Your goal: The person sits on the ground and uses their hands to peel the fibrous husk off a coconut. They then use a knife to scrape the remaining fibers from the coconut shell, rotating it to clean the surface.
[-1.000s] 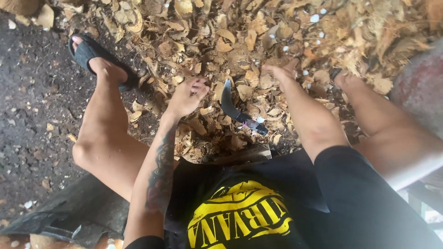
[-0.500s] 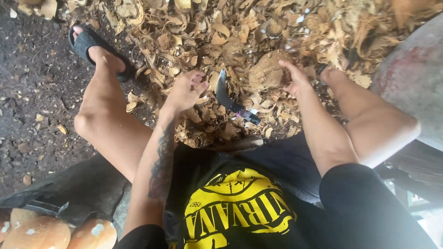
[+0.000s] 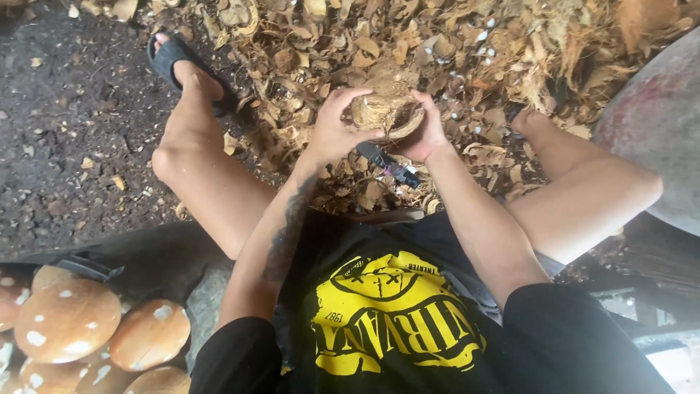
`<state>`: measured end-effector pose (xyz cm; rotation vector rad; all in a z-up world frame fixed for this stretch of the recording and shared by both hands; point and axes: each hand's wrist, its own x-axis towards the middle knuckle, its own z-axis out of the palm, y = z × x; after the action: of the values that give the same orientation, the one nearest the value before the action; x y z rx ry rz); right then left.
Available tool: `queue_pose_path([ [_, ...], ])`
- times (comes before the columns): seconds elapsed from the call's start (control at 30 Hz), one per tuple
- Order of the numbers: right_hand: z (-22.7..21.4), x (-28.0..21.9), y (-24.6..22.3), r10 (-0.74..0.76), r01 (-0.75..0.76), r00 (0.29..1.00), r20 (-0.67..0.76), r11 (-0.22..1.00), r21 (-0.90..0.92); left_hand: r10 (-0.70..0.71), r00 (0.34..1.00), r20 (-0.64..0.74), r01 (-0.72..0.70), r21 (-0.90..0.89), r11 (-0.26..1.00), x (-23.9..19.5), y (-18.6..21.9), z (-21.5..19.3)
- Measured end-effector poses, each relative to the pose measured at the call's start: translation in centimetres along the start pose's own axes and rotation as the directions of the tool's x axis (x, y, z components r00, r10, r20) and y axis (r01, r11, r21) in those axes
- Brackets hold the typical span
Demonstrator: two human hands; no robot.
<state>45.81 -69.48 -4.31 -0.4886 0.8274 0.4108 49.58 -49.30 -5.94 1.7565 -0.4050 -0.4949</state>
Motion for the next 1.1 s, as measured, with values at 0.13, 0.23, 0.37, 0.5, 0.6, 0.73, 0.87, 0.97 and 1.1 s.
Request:
queue_pose_path([
  [0.13, 1.7, 2.1, 2.5, 0.100, -0.105, 0.994, -0.052, 0.990, -0.090, 0.155, 0.941, -0.300, -0.140, 0.070, 0.988, -1.5, -3.2, -1.1],
  [0.23, 1.4, 4.9, 4.3, 0.158, -0.169, 0.985, -0.076, 0.969, -0.181, 0.084, 0.924, -0.373, -0.026, 0.157, 0.987, -2.5, -5.7, -1.8],
  [0.37, 0.2, 10.4, 5.2, 0.192, -0.192, 0.981, -0.041, 0.902, -0.387, -0.066, 0.828, -0.558, 0.128, 0.074, 0.989, -2.7, -8.3, -3.0],
  [0.5, -7.6, 20.8, 3.5, 0.128, -0.128, 0.991, -0.041, 0.810, -0.572, -0.148, 0.772, -0.618, 0.239, 0.067, 0.969, -1.0, -11.0, -4.4],
  [0.6, -10.2, 22.5, -1.4, -0.141, 0.018, 0.982, -0.125, 0.730, -0.683, -0.140, 0.789, -0.598, 0.298, 0.173, 0.939, 0.7, -13.7, -6.1],
  [0.73, -13.3, 24.1, -6.0, -0.524, 0.075, 0.808, -0.271, 0.547, -0.834, -0.199, 0.773, -0.603, 0.380, 0.189, 0.906, 2.9, -17.0, -8.5],
  [0.87, -24.0, 32.7, -7.6, -0.589, 0.094, 0.735, -0.336, 0.580, -0.809, -0.259, 0.745, -0.615, 0.473, 0.213, 0.855, 5.0, -19.8, -9.7],
  [0.97, -23.1, 32.3, -7.5, -0.481, 0.046, 0.816, -0.322, 0.608, -0.792, -0.302, 0.714, -0.632, 0.534, 0.212, 0.818, 6.3, -18.9, -9.5],
  [1.1, -8.6, 23.3, -8.2, -0.229, -0.267, 0.847, -0.481, 0.598, -0.755, -0.393, 0.710, -0.584, 0.571, 0.151, 0.807, 6.9, -16.1, -10.3],
])
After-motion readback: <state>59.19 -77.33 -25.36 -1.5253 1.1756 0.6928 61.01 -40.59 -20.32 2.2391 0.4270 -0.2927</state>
